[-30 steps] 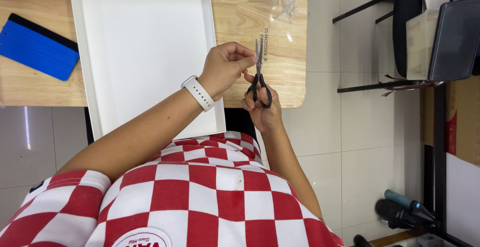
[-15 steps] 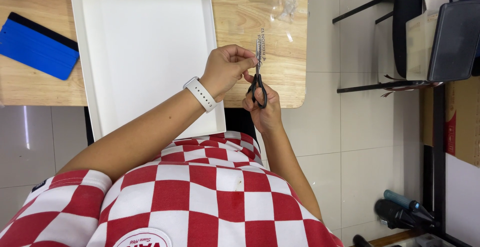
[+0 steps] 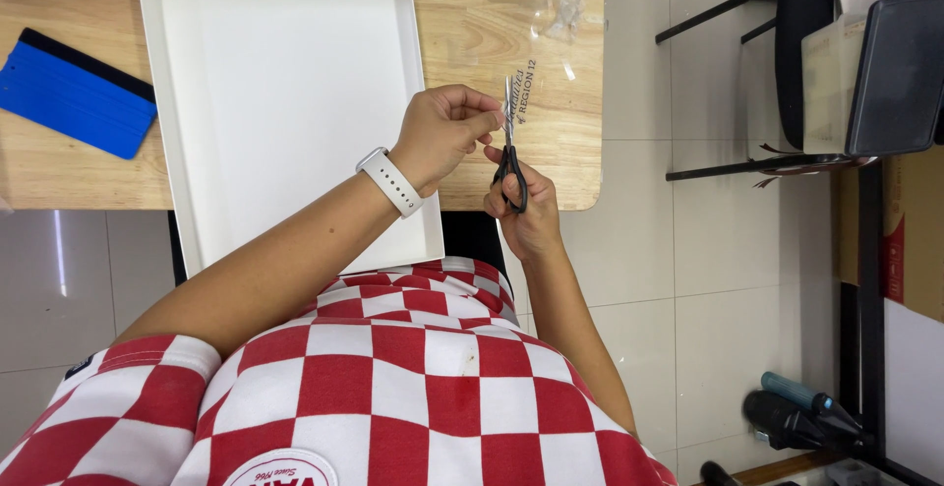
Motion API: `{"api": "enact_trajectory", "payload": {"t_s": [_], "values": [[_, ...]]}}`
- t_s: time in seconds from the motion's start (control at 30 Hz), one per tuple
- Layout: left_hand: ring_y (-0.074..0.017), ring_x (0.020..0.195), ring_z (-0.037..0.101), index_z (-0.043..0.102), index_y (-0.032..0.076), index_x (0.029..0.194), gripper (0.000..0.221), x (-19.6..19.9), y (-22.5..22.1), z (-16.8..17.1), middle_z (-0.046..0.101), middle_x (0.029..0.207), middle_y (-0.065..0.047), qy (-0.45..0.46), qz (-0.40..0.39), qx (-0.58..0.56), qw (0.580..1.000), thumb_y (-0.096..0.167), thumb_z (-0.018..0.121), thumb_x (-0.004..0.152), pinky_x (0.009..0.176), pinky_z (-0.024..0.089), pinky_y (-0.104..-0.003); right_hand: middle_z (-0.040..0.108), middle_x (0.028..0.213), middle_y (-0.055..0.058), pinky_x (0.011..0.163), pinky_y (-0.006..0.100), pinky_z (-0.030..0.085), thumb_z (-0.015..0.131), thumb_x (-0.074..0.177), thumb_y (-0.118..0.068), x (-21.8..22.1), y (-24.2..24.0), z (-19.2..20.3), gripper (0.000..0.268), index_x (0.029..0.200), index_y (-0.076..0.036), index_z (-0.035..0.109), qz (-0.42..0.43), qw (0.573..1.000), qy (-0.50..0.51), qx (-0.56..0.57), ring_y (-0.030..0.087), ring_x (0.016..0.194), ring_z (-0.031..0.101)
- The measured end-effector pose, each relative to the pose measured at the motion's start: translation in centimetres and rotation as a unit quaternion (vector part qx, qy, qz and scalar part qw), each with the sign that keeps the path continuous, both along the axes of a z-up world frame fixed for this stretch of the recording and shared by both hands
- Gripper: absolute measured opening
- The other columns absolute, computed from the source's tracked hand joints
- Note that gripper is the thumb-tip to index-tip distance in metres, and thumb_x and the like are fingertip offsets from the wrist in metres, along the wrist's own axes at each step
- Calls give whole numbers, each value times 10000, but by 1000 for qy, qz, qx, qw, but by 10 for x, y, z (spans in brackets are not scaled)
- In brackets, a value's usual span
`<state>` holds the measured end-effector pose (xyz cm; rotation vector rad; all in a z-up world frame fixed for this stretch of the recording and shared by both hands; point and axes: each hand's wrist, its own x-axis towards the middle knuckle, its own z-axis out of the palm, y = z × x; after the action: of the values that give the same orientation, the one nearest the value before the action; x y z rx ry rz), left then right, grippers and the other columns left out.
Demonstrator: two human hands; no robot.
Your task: The person cuts a small sticker from a roll using scissors, then cuts a larger sheet of printed stickers into individual pieces. The person places the cut stickers into a white tray on the table.
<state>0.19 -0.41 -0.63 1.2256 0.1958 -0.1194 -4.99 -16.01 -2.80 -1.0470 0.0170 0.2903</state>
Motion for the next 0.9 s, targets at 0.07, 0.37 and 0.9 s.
{"api": "enact_trajectory", "payload": {"t_s": [0.07, 0.37, 0.9], "values": [[-72, 650, 690, 747, -7, 977, 161, -1, 2, 3, 721, 762, -91, -1, -5, 12, 1000, 30, 752, 820, 522, 509, -134, 556, 561, 74, 519, 240, 383, 752, 940, -227, 1, -7, -9, 439, 1266, 56, 672, 6, 1000, 0, -5, 97, 510, 466], [-128, 699, 741, 746, -41, 981, 169, 4, 6, 8, 701, 762, -120, -15, -21, 34, 999, -15, 691, 824, 593, 630, -191, 507, 509, 78, 496, 241, 368, 736, 948, -189, 6, -29, -46, 423, 1261, 87, 668, 18, 1000, -13, -13, 100, 470, 416], [-149, 714, 731, 695, -25, 974, 244, 25, 8, -10, 651, 759, -106, 15, -27, -10, 999, -63, 698, 733, 686, 703, -289, 506, 520, 93, 513, 249, 395, 737, 911, -292, 16, -44, -45, 509, 1258, 73, 663, 19, 999, 20, -15, 121, 479, 470]]}}
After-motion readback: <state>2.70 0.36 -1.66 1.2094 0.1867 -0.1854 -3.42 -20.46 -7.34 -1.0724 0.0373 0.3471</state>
